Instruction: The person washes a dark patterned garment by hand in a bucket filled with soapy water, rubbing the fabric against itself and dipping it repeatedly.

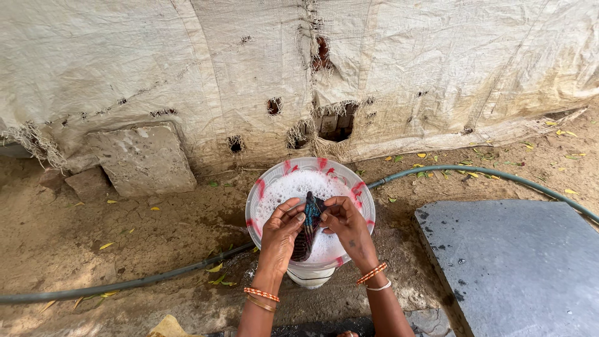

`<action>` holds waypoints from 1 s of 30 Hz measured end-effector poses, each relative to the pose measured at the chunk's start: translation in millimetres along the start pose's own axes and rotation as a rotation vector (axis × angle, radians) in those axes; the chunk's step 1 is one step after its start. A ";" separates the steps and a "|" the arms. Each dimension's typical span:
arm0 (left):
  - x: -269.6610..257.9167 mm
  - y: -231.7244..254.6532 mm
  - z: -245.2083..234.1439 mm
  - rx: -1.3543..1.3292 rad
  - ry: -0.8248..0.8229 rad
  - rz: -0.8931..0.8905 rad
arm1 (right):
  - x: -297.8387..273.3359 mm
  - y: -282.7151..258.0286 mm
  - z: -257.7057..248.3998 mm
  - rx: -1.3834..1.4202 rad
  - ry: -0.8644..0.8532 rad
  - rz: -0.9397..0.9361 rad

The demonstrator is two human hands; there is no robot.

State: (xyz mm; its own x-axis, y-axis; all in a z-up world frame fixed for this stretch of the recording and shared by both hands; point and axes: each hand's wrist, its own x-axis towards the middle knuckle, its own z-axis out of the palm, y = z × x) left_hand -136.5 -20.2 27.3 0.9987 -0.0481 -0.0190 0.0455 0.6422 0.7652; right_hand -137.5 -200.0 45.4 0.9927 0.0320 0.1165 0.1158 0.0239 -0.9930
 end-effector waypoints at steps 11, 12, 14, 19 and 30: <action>2.8 10.5 -11.3 0.036 0.045 -0.016 | -0.2 -16.3 -6.2 0.132 0.073 0.017; 3.0 10.0 -11.0 0.036 0.045 -0.017 | 0.0 -16.1 -3.6 0.103 0.074 0.041; 3.3 8.6 -10.9 0.027 0.074 -0.012 | -0.7 -14.4 -1.2 0.075 0.076 0.066; 3.8 8.1 -14.8 0.003 0.038 -0.030 | -9.2 -17.3 10.4 -0.287 0.088 -0.066; 4.2 5.1 -12.0 0.082 -0.097 -0.117 | -12.6 -21.1 15.0 -0.288 0.119 -0.057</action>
State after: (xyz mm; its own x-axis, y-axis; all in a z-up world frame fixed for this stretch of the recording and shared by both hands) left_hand -131.8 -7.9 23.4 0.9793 -0.1954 -0.0521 0.1556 0.5636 0.8113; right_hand -152.9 -185.9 65.2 0.9794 -0.0793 0.1858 0.1594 -0.2619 -0.9518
